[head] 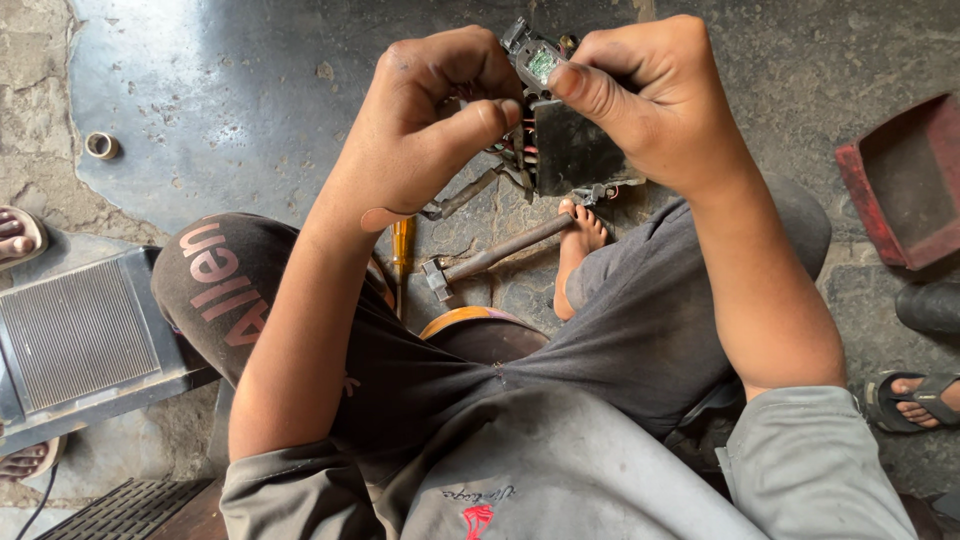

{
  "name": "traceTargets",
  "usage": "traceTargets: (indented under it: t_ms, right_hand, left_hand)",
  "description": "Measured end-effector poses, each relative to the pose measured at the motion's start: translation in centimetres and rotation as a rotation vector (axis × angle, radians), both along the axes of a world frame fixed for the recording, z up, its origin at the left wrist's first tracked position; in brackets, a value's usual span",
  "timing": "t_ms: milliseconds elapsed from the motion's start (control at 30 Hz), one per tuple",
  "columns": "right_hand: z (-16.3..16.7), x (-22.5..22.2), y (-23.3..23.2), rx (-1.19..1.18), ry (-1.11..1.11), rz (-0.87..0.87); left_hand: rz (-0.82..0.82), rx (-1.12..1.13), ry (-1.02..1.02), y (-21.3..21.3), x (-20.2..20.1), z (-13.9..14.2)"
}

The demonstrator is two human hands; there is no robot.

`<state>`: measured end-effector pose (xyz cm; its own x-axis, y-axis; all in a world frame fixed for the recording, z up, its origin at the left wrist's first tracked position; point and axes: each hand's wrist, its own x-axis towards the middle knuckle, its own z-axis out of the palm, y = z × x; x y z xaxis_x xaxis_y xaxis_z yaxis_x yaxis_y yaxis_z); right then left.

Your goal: The person sits on the floor and uses a hammer and screwdriver to disassemble small electrical components. They repeatedly strike the components to separate parts, then manually pull apart wires and casings, placing the separated pieces into a green bin.

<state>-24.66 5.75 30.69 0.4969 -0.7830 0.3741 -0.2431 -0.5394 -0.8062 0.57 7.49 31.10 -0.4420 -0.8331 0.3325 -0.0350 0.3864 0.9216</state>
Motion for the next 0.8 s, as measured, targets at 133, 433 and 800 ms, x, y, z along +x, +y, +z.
traceTargets:
  t_ms: [133, 433, 800]
  right_hand:
    - [-0.4, -0.1, -0.2, -0.039, 0.011, -0.006]
    - [-0.6, -0.2, -0.8, -0.098, 0.007, -0.064]
    - [-0.5, 0.1, -0.8, -0.292, 0.055, -0.124]
  left_hand:
    - [-0.007, -0.038, -0.019, 0.0, 0.0, 0.3]
    - [0.158, -0.331, -0.218, 0.9, -0.1, 1.6]
    - [0.233, -0.392, -0.370, 1.1, -1.2, 0.9]
